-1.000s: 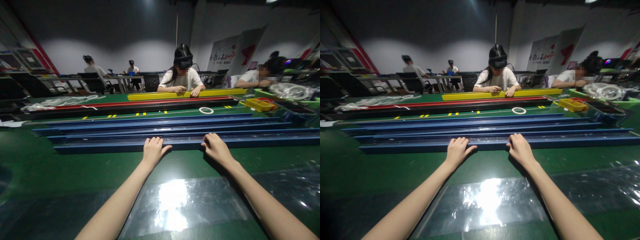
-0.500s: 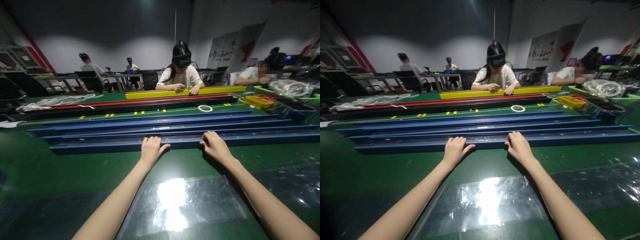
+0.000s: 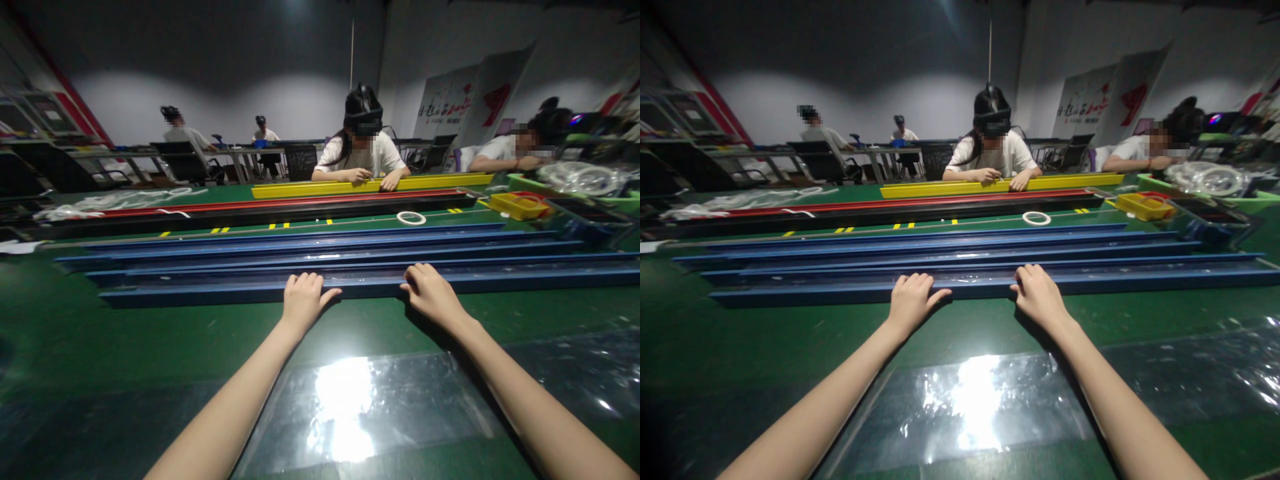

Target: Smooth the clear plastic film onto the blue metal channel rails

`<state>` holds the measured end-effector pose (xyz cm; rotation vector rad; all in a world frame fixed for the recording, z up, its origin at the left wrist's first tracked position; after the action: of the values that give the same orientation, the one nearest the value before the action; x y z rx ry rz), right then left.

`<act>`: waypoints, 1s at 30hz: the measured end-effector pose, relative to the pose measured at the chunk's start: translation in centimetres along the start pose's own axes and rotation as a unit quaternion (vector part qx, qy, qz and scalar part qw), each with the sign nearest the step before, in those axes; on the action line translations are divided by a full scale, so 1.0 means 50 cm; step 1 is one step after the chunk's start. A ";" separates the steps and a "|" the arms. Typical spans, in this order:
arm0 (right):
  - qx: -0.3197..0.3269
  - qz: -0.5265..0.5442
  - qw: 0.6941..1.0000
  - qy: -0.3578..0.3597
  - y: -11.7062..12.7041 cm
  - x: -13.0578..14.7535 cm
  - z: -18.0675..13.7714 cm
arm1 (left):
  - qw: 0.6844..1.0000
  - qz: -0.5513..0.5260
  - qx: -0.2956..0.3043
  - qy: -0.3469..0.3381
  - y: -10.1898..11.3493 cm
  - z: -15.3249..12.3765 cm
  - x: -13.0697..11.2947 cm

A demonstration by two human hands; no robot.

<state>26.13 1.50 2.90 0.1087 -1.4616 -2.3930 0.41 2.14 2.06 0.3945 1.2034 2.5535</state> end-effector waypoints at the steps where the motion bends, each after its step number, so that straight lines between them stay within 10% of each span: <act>1: 0.002 -0.002 1.000 0.001 0.000 0.000 0.000 | 1.000 -0.001 0.000 0.000 0.000 0.000 0.000; 30: 0.034 -0.032 0.998 0.049 -0.005 0.034 0.007 | 1.000 0.006 -0.013 -0.007 -0.003 -0.001 -0.001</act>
<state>24.37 1.37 3.01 0.2901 -1.5149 -2.3532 0.46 2.17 1.92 0.4148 1.1654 2.5688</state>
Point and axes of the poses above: each hand's wrist, its own z-axis towards the middle knuckle, its own y-axis out of the back of the hand, x = y × z, the point moved 3 cm from there along z, towards the middle knuckle
